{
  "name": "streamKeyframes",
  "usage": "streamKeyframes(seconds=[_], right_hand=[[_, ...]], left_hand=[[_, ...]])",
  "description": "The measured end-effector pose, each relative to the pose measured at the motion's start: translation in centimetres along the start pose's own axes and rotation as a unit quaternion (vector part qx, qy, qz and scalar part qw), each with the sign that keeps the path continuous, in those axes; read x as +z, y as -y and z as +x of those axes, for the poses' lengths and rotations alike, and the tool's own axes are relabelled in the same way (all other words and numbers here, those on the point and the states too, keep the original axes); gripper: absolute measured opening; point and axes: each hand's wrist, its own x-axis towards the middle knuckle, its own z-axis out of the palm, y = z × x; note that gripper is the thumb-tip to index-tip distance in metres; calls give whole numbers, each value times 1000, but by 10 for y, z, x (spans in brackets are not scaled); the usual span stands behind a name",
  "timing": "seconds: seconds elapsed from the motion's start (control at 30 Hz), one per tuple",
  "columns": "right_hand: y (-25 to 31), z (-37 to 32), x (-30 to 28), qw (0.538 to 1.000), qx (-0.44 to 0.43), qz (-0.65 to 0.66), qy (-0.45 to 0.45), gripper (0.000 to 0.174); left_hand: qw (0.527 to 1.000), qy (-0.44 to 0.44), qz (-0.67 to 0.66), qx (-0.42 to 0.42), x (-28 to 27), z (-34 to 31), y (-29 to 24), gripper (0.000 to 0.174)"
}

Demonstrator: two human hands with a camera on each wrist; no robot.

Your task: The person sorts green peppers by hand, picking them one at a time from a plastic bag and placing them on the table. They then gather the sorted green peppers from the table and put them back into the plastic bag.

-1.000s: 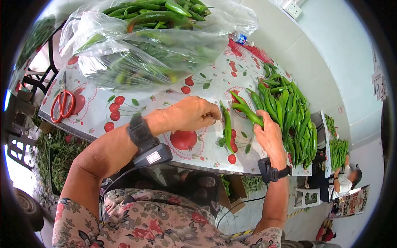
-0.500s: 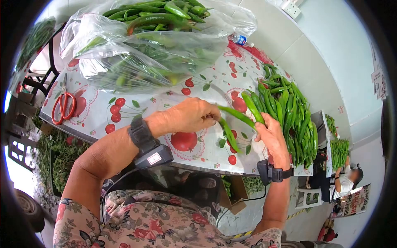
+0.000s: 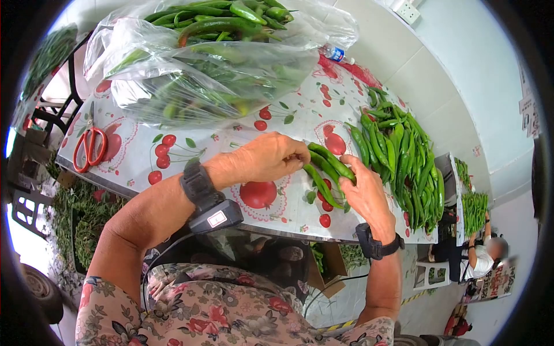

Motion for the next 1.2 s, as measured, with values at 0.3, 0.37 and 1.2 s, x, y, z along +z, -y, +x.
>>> streamKeyframes(seconds=[0.3, 0.37, 1.2], right_hand=[[7, -1, -8, 999, 28, 29, -2, 40], [10, -1, -11, 996, 33, 83, 0, 38], [28, -38, -17, 926, 2, 368, -81, 39]], left_hand=[[991, -110, 25, 72, 0, 5, 5, 32], [988, -129, 44, 67, 1, 3, -2, 40], [985, -83, -136, -59, -15, 2, -31, 42]])
